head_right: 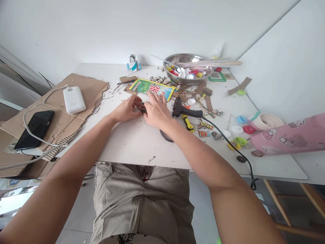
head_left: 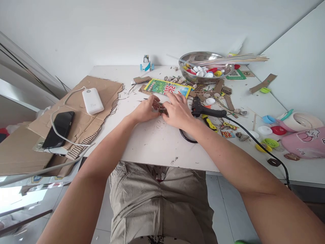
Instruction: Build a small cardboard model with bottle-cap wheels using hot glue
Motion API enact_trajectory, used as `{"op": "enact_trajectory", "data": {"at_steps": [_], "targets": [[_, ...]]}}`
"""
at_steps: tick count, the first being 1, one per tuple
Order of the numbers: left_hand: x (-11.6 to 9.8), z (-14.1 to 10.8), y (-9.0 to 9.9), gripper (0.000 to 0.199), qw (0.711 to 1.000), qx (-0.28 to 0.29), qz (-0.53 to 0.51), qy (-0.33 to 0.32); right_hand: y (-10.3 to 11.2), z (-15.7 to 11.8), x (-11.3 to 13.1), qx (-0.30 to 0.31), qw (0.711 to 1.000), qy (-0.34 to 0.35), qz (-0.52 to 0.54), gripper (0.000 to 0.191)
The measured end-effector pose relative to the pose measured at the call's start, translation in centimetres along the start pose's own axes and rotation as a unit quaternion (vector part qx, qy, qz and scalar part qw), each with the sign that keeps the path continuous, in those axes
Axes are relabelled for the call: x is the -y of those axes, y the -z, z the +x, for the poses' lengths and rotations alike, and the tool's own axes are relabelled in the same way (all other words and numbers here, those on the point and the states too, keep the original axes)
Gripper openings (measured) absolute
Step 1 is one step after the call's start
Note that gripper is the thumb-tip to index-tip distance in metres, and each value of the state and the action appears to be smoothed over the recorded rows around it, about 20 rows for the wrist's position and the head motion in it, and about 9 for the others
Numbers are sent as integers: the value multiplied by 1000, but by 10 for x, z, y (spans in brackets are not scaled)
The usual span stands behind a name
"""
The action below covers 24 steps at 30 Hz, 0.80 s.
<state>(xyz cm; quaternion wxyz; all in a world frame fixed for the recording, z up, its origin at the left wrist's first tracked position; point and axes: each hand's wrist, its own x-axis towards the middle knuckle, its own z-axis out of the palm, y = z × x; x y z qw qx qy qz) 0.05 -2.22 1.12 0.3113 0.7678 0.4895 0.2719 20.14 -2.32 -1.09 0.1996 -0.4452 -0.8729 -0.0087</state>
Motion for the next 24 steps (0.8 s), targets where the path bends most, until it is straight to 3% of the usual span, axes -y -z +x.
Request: {"op": "enact_trajectory", "data": {"at_steps": [13, 24], "targets": [[-4, 0, 2, 43, 1000, 6, -2, 12, 9, 2, 3, 26, 1000, -10, 5, 21], [4, 2, 3, 44, 1000, 8, -21, 0, -1, 7, -10, 16, 998, -3, 57, 15]]}}
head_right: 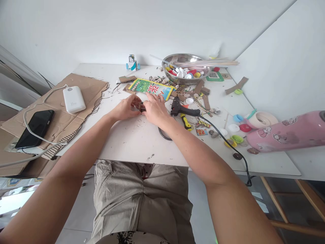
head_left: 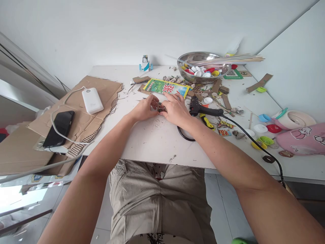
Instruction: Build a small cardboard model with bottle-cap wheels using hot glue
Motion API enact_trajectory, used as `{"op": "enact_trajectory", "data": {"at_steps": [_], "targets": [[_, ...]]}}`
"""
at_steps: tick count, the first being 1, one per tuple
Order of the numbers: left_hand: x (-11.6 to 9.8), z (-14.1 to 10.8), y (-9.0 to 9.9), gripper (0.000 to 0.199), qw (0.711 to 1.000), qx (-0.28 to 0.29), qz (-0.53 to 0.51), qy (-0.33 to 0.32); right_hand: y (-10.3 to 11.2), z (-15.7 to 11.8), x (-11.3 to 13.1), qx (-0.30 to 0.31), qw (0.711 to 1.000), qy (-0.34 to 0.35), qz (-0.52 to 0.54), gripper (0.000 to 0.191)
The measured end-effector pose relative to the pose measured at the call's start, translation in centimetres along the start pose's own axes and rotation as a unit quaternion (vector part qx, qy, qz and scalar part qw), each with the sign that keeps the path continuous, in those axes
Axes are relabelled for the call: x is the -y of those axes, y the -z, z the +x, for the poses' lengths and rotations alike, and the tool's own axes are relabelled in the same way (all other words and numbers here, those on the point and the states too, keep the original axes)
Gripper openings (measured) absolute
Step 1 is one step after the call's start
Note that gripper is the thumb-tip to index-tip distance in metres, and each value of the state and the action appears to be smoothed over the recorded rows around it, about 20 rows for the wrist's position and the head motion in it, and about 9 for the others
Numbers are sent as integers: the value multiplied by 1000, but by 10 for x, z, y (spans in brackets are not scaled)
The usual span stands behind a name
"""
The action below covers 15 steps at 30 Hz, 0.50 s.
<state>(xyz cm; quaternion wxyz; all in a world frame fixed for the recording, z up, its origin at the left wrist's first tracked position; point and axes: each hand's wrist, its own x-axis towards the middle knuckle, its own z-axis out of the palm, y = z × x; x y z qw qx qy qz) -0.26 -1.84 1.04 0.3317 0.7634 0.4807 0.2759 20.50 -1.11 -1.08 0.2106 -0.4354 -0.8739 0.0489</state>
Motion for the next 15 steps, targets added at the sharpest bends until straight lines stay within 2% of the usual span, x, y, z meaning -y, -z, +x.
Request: {"op": "enact_trajectory", "data": {"at_steps": [7, 15], "targets": [[-2, -2, 4, 47, 1000, 16, 22, -10, 8, -5, 0, -29, 999, -24, 34, 34], [-2, -2, 6, 48, 998, 28, 51, -2, 35, -13, -34, -128, 991, -33, -3, 32]]}}
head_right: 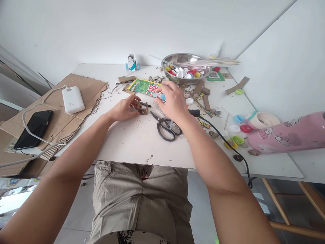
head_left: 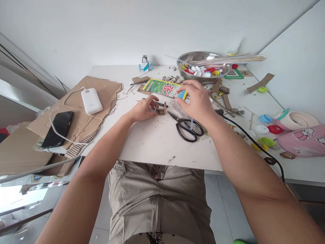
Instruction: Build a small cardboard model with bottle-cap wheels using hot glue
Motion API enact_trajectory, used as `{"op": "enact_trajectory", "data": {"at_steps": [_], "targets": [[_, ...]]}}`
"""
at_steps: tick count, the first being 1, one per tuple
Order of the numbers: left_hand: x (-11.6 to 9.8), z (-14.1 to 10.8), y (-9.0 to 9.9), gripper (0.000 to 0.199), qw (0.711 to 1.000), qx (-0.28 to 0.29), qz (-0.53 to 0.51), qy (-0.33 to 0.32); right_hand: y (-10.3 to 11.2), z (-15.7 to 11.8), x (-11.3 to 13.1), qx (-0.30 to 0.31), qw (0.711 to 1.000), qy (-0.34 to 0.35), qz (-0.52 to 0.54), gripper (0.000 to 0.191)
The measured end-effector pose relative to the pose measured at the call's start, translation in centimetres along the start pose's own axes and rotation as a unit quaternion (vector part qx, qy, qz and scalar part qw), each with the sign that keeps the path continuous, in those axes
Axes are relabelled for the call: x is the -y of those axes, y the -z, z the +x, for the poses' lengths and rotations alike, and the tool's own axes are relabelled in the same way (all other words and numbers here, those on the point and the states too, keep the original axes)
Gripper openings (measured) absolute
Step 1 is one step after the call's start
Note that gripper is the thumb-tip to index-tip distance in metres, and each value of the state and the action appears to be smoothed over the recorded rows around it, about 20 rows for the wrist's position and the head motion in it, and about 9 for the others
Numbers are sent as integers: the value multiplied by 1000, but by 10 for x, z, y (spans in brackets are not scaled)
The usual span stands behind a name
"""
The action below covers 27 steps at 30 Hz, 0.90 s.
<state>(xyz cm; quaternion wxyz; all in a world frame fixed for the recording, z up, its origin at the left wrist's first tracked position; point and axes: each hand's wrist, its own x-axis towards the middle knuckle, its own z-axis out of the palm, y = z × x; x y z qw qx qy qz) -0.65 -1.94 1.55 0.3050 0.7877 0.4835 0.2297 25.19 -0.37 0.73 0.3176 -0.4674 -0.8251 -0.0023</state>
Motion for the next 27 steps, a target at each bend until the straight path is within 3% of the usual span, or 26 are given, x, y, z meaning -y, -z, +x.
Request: {"op": "enact_trajectory", "data": {"at_steps": [6, 12, 17, 21, 27], "targets": [[4, 0, 2, 53, 1000, 0, -10, -14, 8, 2, -6, -20, 999, -12, -22, 30], [7, 1, 6, 54, 999, -5, -47, -24, 23, 1, -5, 14, 998, -57, -13, 26], [5, 3, 7, 25, 991, -86, -103, -27, 28, 0, -7, 37, 993, -108, -33, 40], [7, 4, 5, 20, 990, -107, -96, -1, 22, 1, -3, 41, 994, -98, -14, 34], [10, 3, 5, 63, 995, -35, -93, 0, 13, -1, 15, 67, 997, -23, 23, 29]]}}
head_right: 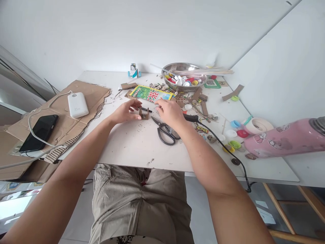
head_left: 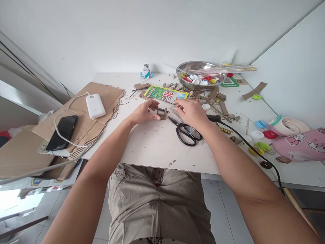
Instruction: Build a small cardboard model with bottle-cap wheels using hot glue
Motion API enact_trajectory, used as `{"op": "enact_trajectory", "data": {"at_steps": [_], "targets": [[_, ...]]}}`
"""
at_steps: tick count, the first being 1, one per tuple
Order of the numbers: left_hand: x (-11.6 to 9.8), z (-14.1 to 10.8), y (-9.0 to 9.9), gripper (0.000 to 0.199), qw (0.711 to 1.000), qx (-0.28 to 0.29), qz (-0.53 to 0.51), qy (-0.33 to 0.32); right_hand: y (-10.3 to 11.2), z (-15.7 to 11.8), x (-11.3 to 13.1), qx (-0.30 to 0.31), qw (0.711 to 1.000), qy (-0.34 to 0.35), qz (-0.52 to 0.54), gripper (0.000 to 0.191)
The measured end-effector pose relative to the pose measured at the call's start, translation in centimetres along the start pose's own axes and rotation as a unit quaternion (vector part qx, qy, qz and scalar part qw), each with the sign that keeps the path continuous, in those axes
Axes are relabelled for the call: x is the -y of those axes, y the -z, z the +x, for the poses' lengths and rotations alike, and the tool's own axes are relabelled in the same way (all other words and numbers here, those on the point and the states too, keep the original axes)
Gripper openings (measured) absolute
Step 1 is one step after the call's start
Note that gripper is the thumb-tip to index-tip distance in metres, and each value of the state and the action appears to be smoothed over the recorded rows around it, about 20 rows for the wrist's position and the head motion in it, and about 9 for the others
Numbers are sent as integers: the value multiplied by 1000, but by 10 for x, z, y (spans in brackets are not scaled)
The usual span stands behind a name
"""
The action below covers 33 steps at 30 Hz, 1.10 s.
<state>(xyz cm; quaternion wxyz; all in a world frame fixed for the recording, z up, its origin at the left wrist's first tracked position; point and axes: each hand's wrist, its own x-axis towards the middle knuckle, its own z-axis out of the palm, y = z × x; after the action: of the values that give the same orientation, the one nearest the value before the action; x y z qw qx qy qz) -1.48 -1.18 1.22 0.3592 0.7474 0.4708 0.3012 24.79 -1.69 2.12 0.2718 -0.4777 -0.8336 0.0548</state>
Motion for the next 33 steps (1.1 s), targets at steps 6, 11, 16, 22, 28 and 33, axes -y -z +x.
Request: {"op": "enact_trajectory", "data": {"at_steps": [6, 11, 16, 22, 28, 33], "targets": [[-3, -1, -2, 63, 1000, 20, 21, -7, -4, -3, 8, 28, 999, 14, 9, 33], [-3, -1, -3, 36, 997, -52, 18, -47, 2, 0, 6, 15, 1000, -15, -11, 25], [4, 0, -3, 21, 991, -129, 11, -29, 7, 1, 3, 9, 998, -48, -37, 15], [10, 4, -3, 26, 976, -208, -53, -37, 4, -1, 4, 12, 1000, 11, -17, 10], [11, 7, -9, 34, 954, -264, -134, -37, -2, -2, 4, 3, 993, 117, -17, 23], [11, 9, -10, 35, 935, -305, -177, -32, -9, -5, 8, -35, 986, 161, -33, 31]]}}
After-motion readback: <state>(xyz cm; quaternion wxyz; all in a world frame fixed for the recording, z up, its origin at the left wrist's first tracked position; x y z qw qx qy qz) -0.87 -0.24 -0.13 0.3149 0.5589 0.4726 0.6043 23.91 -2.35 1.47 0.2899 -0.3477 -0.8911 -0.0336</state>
